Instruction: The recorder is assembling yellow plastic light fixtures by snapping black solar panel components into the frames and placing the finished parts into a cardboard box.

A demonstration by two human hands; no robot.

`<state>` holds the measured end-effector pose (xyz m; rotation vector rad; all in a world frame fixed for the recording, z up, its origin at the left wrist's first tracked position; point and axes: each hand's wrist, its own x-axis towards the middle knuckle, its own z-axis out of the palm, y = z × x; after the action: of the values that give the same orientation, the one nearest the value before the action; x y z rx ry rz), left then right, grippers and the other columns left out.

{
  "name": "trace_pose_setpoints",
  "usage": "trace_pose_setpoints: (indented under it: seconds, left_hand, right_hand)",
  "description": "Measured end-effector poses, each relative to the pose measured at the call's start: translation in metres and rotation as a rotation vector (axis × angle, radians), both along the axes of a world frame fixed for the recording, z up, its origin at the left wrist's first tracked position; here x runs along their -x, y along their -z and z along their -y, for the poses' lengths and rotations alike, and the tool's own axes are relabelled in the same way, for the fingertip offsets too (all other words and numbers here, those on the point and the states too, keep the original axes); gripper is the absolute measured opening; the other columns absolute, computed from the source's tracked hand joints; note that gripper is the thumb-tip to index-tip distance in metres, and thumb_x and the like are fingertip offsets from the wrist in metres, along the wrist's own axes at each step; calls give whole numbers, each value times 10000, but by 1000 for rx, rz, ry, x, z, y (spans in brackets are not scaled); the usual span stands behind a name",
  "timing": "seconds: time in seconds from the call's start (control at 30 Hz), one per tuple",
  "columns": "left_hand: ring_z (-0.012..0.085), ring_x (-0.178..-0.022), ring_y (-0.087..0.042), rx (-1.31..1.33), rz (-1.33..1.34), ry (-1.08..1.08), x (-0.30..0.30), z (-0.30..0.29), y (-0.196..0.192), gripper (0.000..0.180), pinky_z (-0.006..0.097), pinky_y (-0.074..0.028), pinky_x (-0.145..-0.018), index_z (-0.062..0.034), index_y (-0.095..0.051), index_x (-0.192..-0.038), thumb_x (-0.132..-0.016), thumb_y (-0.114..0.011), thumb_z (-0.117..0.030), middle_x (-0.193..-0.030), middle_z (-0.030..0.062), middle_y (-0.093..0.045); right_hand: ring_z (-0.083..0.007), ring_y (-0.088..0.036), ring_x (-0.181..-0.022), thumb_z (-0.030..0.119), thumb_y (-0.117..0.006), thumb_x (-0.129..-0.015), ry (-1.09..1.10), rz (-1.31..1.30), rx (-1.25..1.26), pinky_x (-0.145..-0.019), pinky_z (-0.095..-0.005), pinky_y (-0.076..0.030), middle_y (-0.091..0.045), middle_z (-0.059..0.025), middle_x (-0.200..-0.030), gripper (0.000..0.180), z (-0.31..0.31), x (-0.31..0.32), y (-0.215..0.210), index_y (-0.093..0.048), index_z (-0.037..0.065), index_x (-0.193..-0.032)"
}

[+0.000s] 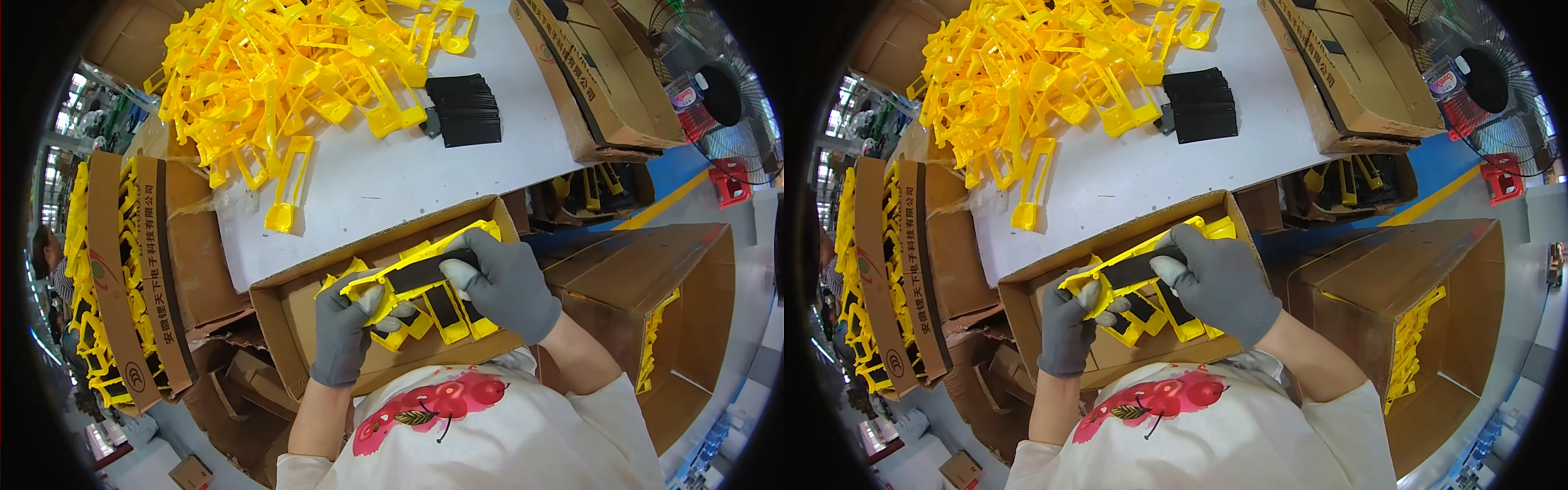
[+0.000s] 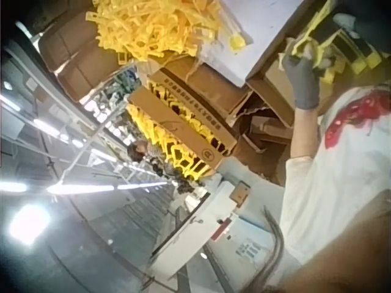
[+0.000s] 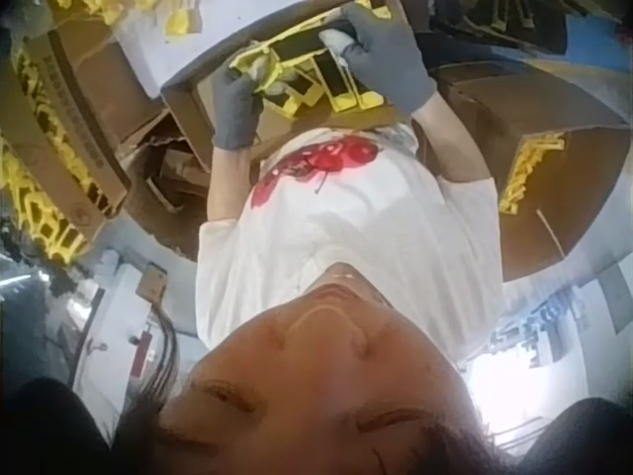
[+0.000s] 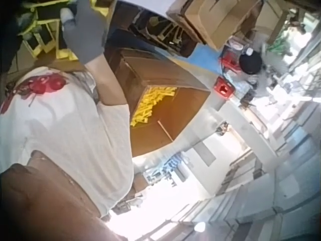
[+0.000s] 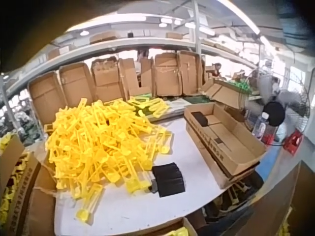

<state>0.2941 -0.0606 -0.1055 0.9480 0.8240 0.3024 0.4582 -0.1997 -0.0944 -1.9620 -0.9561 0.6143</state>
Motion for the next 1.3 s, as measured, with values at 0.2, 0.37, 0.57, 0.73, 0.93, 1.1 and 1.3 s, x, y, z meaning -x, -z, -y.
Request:
trace_pose_setpoints:
  seconds: [0.2, 0.37, 0.57, 0.73, 0.93, 1.1, 1.3]
  left_hand:
    - [157, -768, -676, -24, -25, 111, 1, -6, -4, 273, 247, -567, -605, 47, -627, -1111, -869, -621, -78, -944, 109, -661]
    - [158, -692, -680, 67, -38, 98, -2, -6, -6, 277, 242, -553, -569, 45, -616, -1097, -874, -626, -118, -911, 127, -675]
    - [165, -667, -681, 143, -26, 172, -5, -6, -5, 275, 228, -542, -548, 55, -604, -1091, -885, -613, -127, -879, 151, -682]
    - [185, -659, -683, -22, -43, 127, -9, 3, 0, 267, 234, -548, -554, 69, -621, -1073, -865, -634, -97, -878, 159, -677]
    - [204, -676, -694, -33, -30, 154, 6, -4, 1, 258, 261, -553, -569, 73, -634, -1077, -837, -620, -22, -843, 135, -673]
    - [201, -665, -691, -89, -94, 238, 11, -6, 3, 223, 262, -552, -567, 76, -652, -1033, -825, -636, -4, -842, 124, -675]
    - [211, -649, -689, -132, -188, 205, 39, -13, 7, 212, 253, -551, -530, 95, -630, -1036, -833, -614, 39, -818, 131, -672]
  right_hand:
    - [-231, -683, -664, 191, -666, -877, -34, -221, 61, -586, -303, -518, -680, -145, -779, 209, 0, -5, 1, -607, 15, -973]
    - [-175, -667, -599, 181, -656, -886, 18, -408, 136, -553, -281, -506, -675, -140, -746, 212, 0, -6, -9, -604, 1, -984]
    - [-172, -662, -578, 187, -654, -887, 38, -357, 188, -539, -286, -502, -673, -131, -718, 194, 2, -5, -6, -615, 20, -977]
    - [-141, -558, -492, 259, -730, -832, -27, 233, 83, -482, -264, -455, -594, -59, -630, 292, 10, 2, 13, -614, 48, -996]
    - [-248, -656, -738, 421, -754, -764, 81, 360, -108, -654, -329, -532, -657, -109, -878, 585, 14, -17, 6, -525, 113, -1204]
    - [-231, -649, -637, 270, -722, -831, -101, -138, 65, -584, -319, -509, -663, -108, -760, 256, 22, -4, 35, -644, 85, -990]
    - [-245, -659, -681, 333, -739, -807, -94, 49, 134, -598, -334, -504, -671, -88, -778, 286, 13, 24, 43, -642, 102, -945]
